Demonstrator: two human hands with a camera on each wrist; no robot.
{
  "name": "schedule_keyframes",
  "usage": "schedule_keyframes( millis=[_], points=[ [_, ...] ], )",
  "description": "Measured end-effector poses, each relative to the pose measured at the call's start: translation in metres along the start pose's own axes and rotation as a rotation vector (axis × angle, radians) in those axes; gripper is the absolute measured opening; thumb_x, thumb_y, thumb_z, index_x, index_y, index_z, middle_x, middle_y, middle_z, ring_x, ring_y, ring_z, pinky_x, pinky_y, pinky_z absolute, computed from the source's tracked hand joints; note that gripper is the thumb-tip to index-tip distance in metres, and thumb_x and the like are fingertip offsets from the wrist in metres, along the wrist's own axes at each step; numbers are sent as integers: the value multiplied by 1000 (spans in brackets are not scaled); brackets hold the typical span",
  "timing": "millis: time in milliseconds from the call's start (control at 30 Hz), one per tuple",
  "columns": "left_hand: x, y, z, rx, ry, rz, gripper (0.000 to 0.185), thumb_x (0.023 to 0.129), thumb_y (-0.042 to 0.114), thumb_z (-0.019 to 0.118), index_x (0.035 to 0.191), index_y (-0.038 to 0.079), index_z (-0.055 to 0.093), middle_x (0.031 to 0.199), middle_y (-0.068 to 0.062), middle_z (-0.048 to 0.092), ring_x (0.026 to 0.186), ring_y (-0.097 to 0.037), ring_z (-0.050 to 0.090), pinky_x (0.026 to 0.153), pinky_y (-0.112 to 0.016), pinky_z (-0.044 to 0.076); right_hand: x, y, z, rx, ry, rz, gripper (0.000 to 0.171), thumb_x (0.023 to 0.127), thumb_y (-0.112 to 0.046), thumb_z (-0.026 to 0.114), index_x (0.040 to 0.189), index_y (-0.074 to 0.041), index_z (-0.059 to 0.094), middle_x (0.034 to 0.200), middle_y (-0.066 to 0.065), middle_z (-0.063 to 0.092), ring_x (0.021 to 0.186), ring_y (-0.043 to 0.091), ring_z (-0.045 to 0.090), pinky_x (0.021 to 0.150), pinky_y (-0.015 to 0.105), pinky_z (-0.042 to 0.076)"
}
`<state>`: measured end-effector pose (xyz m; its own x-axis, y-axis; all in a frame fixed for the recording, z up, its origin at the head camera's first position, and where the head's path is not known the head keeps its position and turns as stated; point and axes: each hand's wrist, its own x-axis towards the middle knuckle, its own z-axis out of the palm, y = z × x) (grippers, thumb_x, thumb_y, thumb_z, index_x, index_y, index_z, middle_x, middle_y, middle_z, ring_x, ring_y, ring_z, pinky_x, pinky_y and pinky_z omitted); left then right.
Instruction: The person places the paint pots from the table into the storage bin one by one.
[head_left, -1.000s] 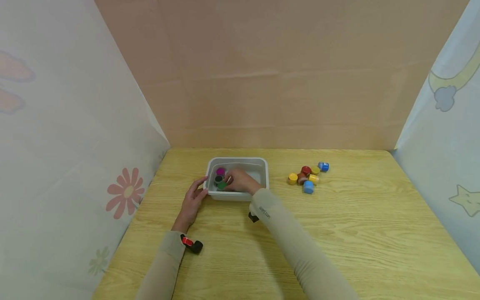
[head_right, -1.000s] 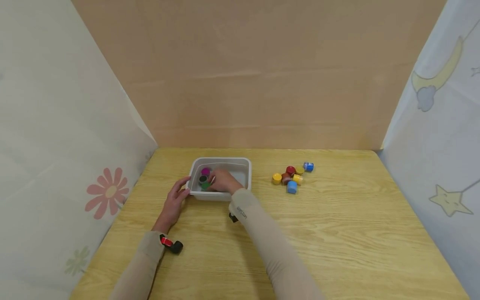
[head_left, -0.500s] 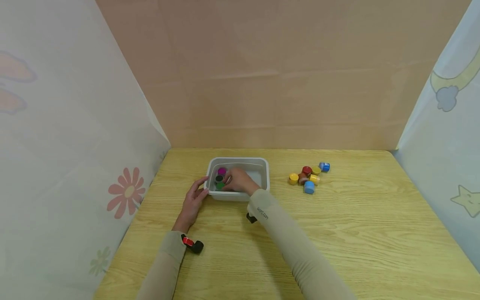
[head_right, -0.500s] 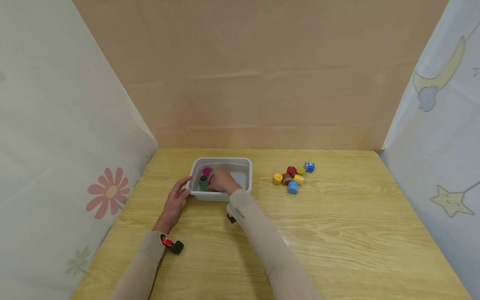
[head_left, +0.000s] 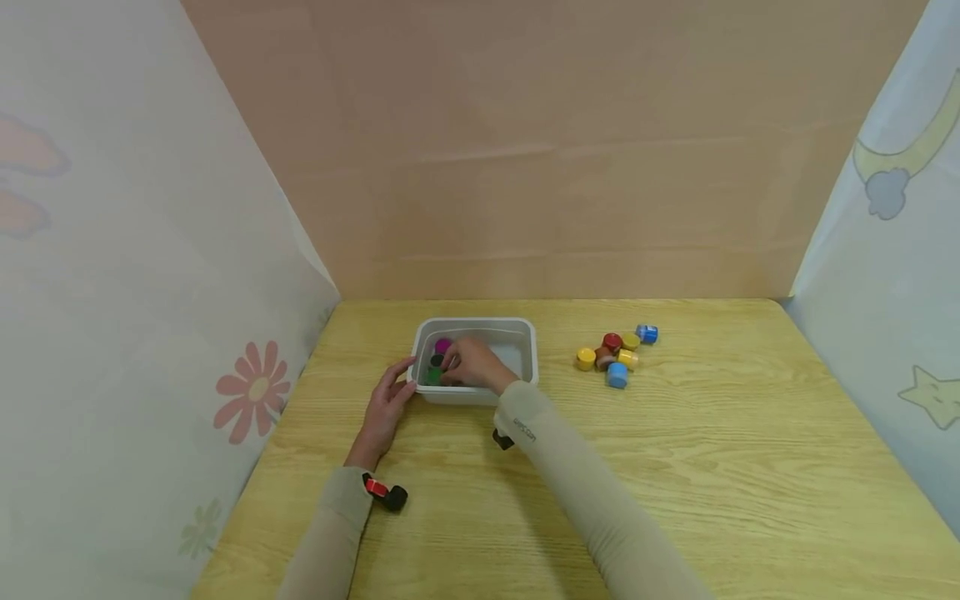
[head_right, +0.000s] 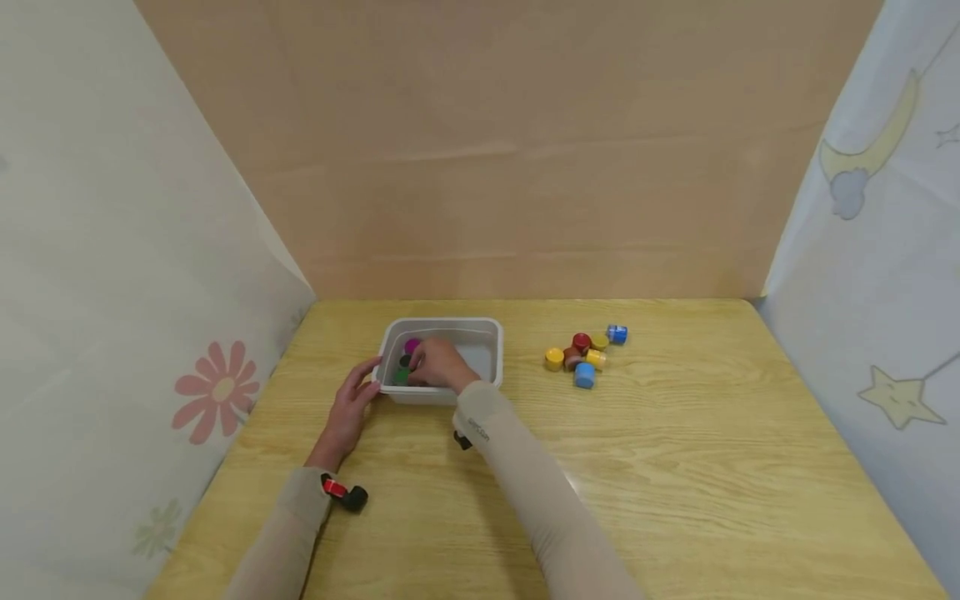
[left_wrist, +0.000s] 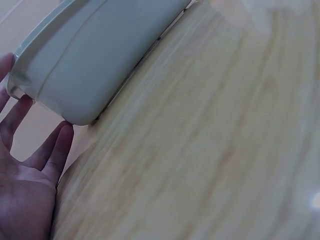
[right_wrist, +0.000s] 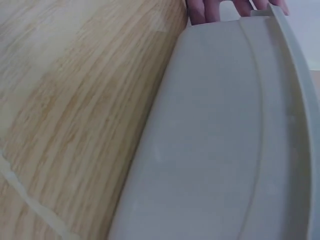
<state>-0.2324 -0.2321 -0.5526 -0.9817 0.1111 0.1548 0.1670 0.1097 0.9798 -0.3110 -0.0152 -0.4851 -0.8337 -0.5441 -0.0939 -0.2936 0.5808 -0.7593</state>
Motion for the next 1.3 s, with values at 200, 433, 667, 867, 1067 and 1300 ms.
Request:
schedule_keyframes(
  millis=[200, 433, 667, 867, 1067, 1300],
  points=[
    [0, 0, 1, 13, 8, -13, 48, 108, 29, 56, 154, 21, 47, 166, -4, 35, 137, -38, 54, 102, -17, 46, -8, -2, -12, 25, 9, -3, 14, 94, -10, 75, 106, -3, 77, 97, 8, 78, 81, 14, 73, 73, 26, 59],
    [1, -1, 0, 28, 8, -22, 47, 108, 34, 56, 154, 25, 48, 165, 0, 37, 137, -34, 54, 104, -18, 44, -26, -6, -38, 54, 7, -58, 26, 99, -10, 70, 122, 1, 72, 112, 14, 76, 94, 23, 75, 79, 31, 60],
    [2, -4, -1, 11, 2, -15, 48, 108, 34, 57, 154, 25, 48, 164, 0, 38, 138, -33, 54, 105, -16, 44, -49, 3, -66, 63, 68, -82, 24, 100, -14, 69, 122, -5, 73, 109, 12, 76, 96, 33, 74, 77, 34, 59],
    [1, -1, 1, -15, 9, -17, 48, 107, 31, 58, 153, 22, 49, 164, -1, 39, 136, -34, 54, 104, -16, 44, -72, 19, -84, 58, 188, -75, 23, 100, -18, 71, 121, -9, 75, 113, 10, 76, 98, 25, 71, 82, 34, 61],
    [1, 1, 3, -1, -3, -21, 48, 108, 32, 57, 154, 23, 48, 164, 0, 38, 138, -34, 53, 104, -16, 44, -100, 44, -105, 71, 283, -48, 24, 100, -18, 71, 122, -9, 75, 114, 11, 75, 99, 28, 71, 80, 39, 61],
    [2, -1, 4, 11, 0, -14, 47, 108, 31, 57, 154, 24, 48, 164, 0, 39, 137, -35, 54, 104, -14, 44, -137, 77, -124, 93, 366, 34, 24, 101, -21, 69, 121, -10, 74, 117, 13, 74, 103, 30, 70, 80, 46, 62]
  ],
)
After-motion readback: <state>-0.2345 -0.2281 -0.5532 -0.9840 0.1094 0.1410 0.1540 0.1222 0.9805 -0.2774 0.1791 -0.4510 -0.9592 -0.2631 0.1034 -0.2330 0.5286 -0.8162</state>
